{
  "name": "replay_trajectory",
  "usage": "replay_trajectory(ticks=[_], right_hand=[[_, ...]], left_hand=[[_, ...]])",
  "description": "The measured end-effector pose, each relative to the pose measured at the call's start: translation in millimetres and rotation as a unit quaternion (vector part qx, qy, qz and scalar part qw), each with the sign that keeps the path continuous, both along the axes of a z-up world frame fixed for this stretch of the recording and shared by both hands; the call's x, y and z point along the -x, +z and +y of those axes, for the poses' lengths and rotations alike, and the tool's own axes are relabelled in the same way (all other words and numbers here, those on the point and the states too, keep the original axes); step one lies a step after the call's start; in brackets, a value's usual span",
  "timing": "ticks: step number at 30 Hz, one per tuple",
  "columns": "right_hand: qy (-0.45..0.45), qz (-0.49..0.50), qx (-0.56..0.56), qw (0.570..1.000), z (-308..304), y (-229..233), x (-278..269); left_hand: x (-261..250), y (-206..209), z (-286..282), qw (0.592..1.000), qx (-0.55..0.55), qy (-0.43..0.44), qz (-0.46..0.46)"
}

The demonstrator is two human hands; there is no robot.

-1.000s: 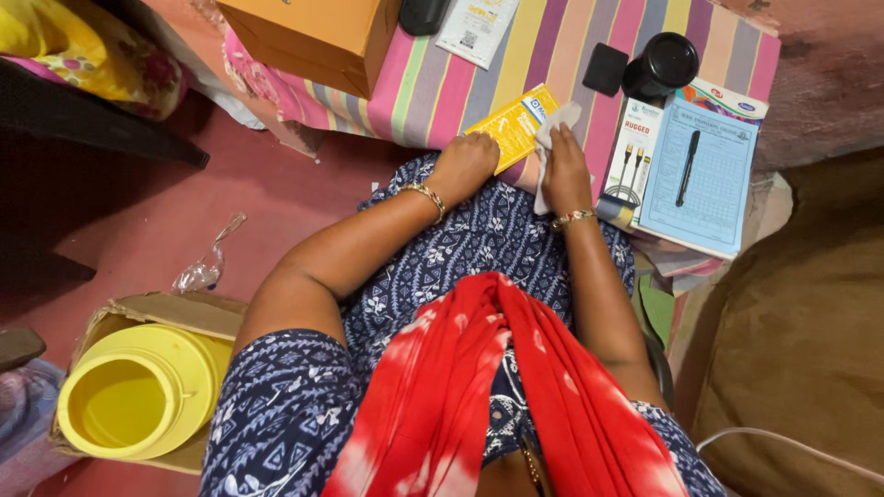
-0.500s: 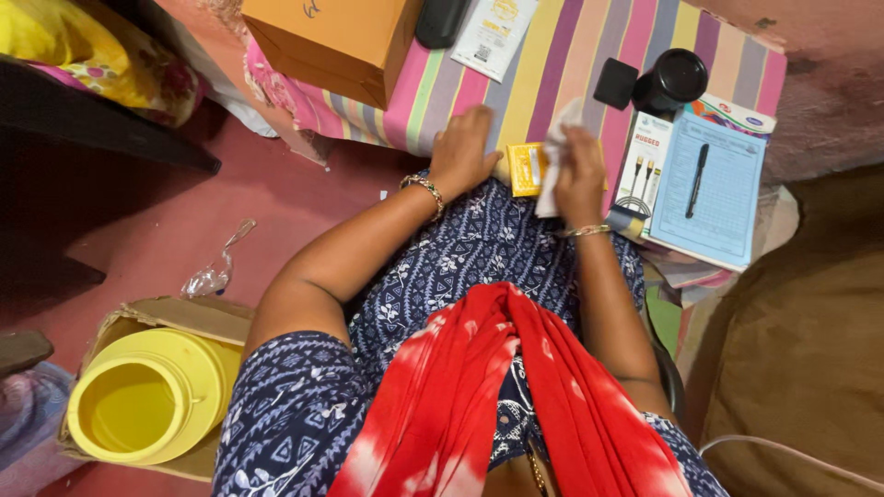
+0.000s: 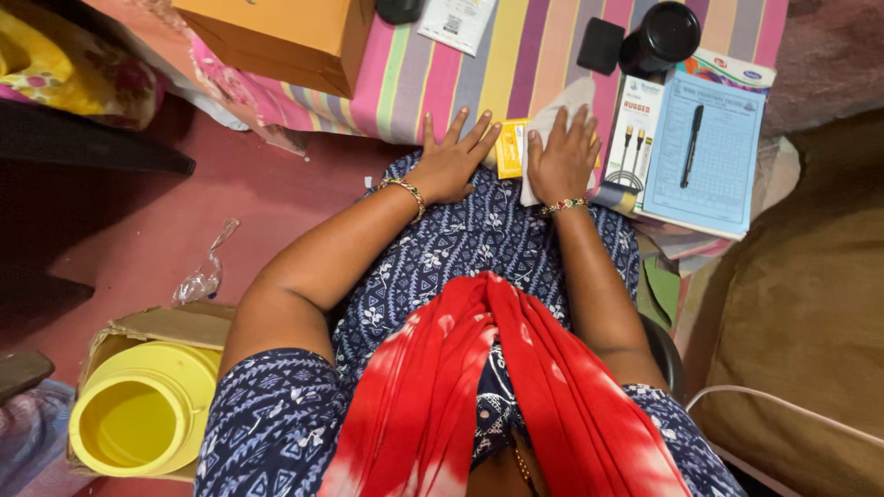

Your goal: The person wipes the surfaces of several small items on a table using a white cloth. They handle a notebook, a mug, a small box, a phone, and a pen, wiping each one individually before placing it back on the table.

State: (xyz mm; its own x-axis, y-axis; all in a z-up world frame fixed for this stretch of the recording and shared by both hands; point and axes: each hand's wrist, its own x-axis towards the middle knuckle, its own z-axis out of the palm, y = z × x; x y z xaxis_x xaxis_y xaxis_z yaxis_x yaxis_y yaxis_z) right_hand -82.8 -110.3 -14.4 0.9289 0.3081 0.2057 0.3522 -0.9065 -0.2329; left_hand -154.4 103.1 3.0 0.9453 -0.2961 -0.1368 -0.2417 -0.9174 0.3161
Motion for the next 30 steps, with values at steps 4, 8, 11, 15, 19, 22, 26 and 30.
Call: replay_trajectory(ticks=[4,8,11,15,19,22,26,30], right_hand=[[-0.05,-0.013,-0.017,0.999,-2.4,-13.9,0.9],[0.026,-0.042,-0.081,0.996,-19.4,-24.7,-0.2],[0.129,-0.053,-0.196,0.971,-34.3,-29.1,6.4],[0.16,-0.025,-0.402,0.901,-47.9,-40.6,0.7],[0.219,0.261,-0.652,0.677,-84.0,-51.0,-6.2],[0.182,0.449,-0.448,0.751,-96.6,-34.2,9.3],[0.03,0.341,-0.286,0.895,-78.3,-25.5,42.9],[-0.075,0.285,-0.312,0.903,-69.9,-22.8,42.6]], left_hand=[[-2.7,4.6,0.1,0.996,0.086,-0.01,-0.009],[-9.2,-10.2,-2.7,0.96,0.26,0.026,-0.095],[-21.8,-34.9,-5.0,0.932,0.336,0.113,-0.079],[-28.6,-51.0,-4.4,0.879,0.451,0.158,-0.006],[-34.4,-56.0,2.7,0.716,0.644,0.238,0.131],[-38.2,-66.4,-5.5,0.703,0.671,0.214,0.097],[-33.4,-85.7,-15.0,0.78,0.619,0.064,0.069],[-32.2,-83.3,-11.0,0.853,0.518,0.061,0.022]])
